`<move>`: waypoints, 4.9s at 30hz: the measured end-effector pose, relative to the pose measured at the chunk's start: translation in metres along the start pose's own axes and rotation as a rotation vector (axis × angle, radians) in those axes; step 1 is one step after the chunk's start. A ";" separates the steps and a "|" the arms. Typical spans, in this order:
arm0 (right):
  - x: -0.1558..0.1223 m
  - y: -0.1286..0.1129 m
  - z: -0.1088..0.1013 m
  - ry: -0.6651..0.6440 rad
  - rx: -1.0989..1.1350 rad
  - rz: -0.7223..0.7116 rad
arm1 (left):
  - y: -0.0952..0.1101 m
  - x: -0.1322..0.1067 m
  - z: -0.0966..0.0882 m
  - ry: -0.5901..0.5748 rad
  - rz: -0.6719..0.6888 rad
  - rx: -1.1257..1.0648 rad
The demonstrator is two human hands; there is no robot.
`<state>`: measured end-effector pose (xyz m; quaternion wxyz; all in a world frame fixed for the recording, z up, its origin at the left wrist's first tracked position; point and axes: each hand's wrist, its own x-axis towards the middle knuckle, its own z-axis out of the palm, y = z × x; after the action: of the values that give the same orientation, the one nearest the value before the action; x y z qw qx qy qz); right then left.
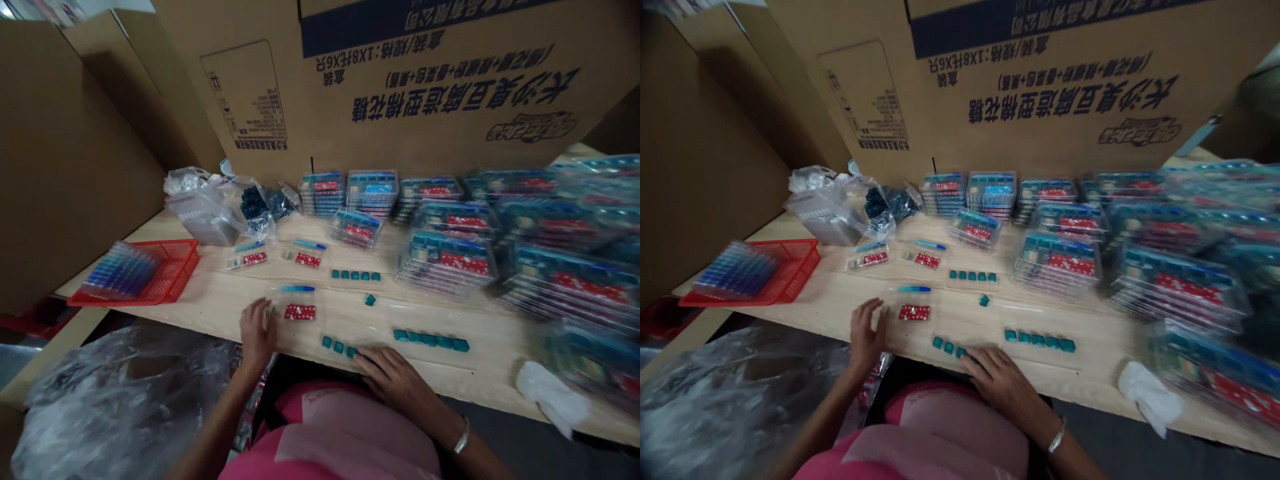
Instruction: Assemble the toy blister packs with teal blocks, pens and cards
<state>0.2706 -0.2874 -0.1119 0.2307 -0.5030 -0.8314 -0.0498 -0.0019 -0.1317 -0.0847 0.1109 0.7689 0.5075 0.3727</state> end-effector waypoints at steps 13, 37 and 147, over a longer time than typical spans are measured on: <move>-0.003 0.002 -0.020 0.078 -0.034 -0.085 | -0.020 0.012 -0.003 -0.047 -0.273 -0.216; 0.056 -0.017 -0.036 0.138 0.079 -0.165 | 0.007 -0.020 -0.040 -0.293 0.385 -0.126; 0.196 -0.043 0.018 -0.508 0.008 0.178 | -0.007 -0.013 0.013 -0.194 0.188 0.158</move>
<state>0.1520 -0.1432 -0.0369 0.0201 -0.5696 -0.8153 0.1021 -0.0004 -0.1368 -0.1038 0.0633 0.8519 0.4478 0.2642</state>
